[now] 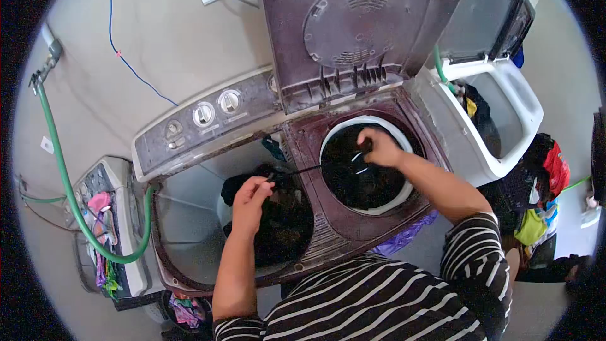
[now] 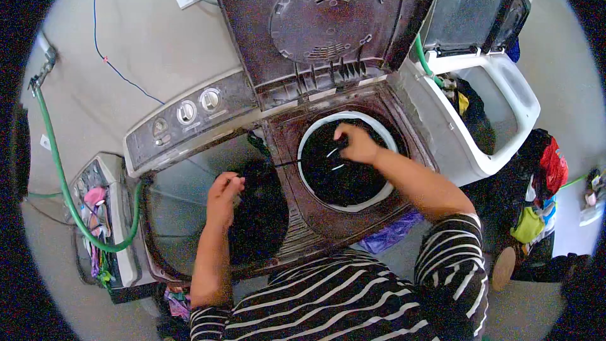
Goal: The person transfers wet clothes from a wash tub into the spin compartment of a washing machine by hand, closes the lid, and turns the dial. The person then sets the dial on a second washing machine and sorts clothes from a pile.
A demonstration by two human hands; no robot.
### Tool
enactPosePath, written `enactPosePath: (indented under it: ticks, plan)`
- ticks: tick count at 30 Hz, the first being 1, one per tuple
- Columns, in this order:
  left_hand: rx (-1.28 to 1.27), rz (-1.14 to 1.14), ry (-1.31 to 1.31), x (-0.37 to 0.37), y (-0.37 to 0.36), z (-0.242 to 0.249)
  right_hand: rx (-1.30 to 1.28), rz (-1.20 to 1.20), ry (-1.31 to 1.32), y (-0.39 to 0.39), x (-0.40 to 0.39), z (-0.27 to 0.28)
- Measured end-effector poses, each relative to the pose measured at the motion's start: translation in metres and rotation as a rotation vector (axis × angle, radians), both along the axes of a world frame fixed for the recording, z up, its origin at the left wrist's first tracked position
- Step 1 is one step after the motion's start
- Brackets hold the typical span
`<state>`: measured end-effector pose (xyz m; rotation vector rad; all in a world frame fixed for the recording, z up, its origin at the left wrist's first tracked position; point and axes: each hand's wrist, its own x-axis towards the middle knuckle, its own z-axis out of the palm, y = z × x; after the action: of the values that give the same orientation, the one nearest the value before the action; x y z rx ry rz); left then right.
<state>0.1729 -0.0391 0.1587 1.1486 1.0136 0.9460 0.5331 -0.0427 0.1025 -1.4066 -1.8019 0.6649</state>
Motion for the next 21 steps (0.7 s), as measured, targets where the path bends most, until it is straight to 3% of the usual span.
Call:
enactPosePath:
  ticks: [3, 7, 9, 10, 13, 17, 21]
  plan:
    - [0.006, 0.003, -0.027, -0.014, -0.003, -0.003, -0.158, -0.107, 0.185, -0.009, 0.02, 0.059]
    - [-0.053, 0.033, -0.201, -0.008, -0.006, -0.007, -0.095, -0.219, 0.372, -0.024, 0.028, 0.076]
    - [-0.03, -0.02, -0.183, 0.003, -0.009, -0.006, -0.065, 0.089, -0.061, -0.024, 0.038, 0.05]
    - [-0.005, -0.042, -0.159, 0.007, -0.012, -0.005, -0.022, 0.148, -0.407, -0.027, 0.036, 0.037]
    - [0.057, -0.08, -0.119, 0.014, -0.017, 0.001, 0.013, -0.038, -0.286, -0.03, -0.003, 0.018]
    - [0.147, -0.157, -0.196, 0.022, -0.031, 0.009, 0.096, 0.2, -0.015, -0.007, -0.073, -0.007]
    - [0.179, -0.095, -0.222, -0.001, -0.025, 0.0, -0.137, 0.273, -0.212, 0.012, -0.052, -0.06]
